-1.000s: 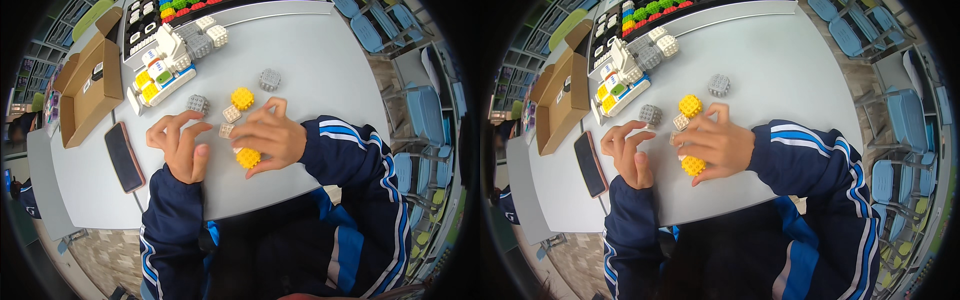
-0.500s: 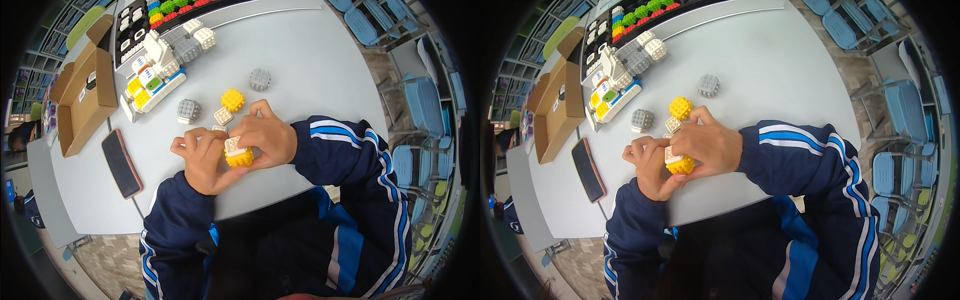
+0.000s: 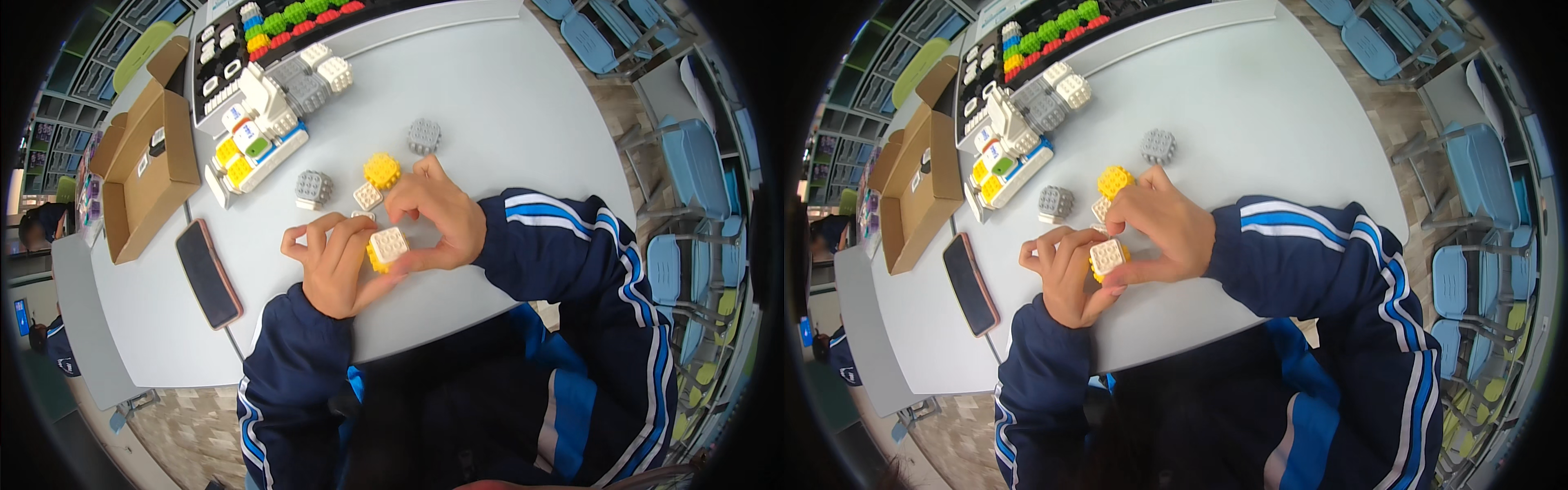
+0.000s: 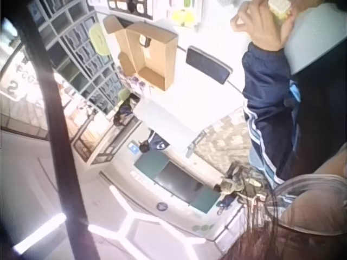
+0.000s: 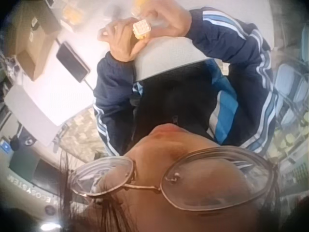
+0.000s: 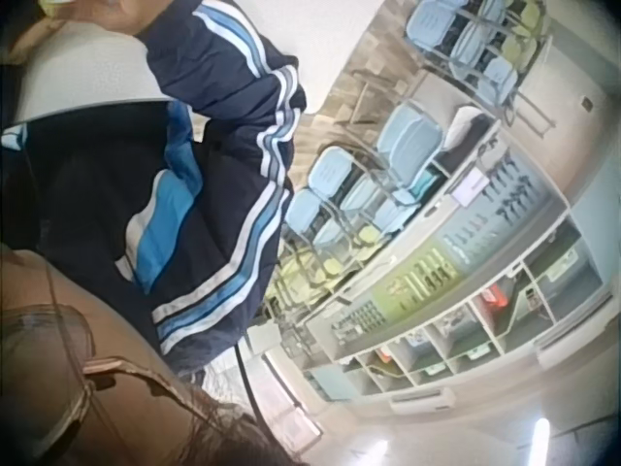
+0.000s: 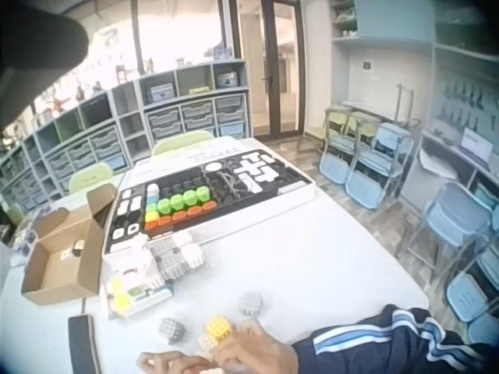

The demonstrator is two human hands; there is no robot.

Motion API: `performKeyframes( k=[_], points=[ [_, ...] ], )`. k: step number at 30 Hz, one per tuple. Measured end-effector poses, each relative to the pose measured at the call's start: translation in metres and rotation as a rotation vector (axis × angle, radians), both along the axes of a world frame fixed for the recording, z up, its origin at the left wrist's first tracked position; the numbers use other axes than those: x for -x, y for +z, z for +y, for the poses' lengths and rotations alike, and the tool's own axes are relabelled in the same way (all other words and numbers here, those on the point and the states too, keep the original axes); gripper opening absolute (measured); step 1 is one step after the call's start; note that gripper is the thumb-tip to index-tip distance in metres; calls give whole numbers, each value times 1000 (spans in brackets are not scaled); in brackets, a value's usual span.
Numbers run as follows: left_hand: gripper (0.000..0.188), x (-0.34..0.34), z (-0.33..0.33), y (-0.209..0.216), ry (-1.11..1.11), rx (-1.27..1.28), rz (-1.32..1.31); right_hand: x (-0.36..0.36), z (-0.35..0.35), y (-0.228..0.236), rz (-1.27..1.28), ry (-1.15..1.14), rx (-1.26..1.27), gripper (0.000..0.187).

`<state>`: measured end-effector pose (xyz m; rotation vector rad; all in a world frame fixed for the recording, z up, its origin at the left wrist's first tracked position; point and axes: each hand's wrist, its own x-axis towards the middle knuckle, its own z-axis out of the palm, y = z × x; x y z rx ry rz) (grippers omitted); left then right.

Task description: The person assembles and disassembles small plastic building blocks on a table. They connect red, gray, and yellow pieces into small structures, then separate them and reorganize the components on the table surface.

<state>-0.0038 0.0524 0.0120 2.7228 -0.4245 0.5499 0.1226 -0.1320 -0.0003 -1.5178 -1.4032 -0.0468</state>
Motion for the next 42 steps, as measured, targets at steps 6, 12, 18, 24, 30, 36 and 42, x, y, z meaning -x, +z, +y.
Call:
performKeyframes(
  k=[6,12,18,24,30,36,42],
  points=[
    [46,-2,0,-2,-34,47,16,-1,4,-1,-76,28,-31,27],
    [35,2,-2,-4,-41,183,19,6,7,1,-207,22,-26,22],
    [40,0,0,-11,-89,230,22,10,4,-2,-82,85,99,16],
    [46,-3,-1,-12,-122,185,68,-2,0,-4,-92,112,59,10],
    [42,-10,7,-5,-14,152,33,-25,-3,-2,-192,-199,44,9],
    [49,-12,3,-9,-2,137,71,-30,-10,-6,-281,-144,168,15],
    [54,-12,2,-9,10,143,99,-29,-13,-1,-306,-95,161,18]
  ],
)
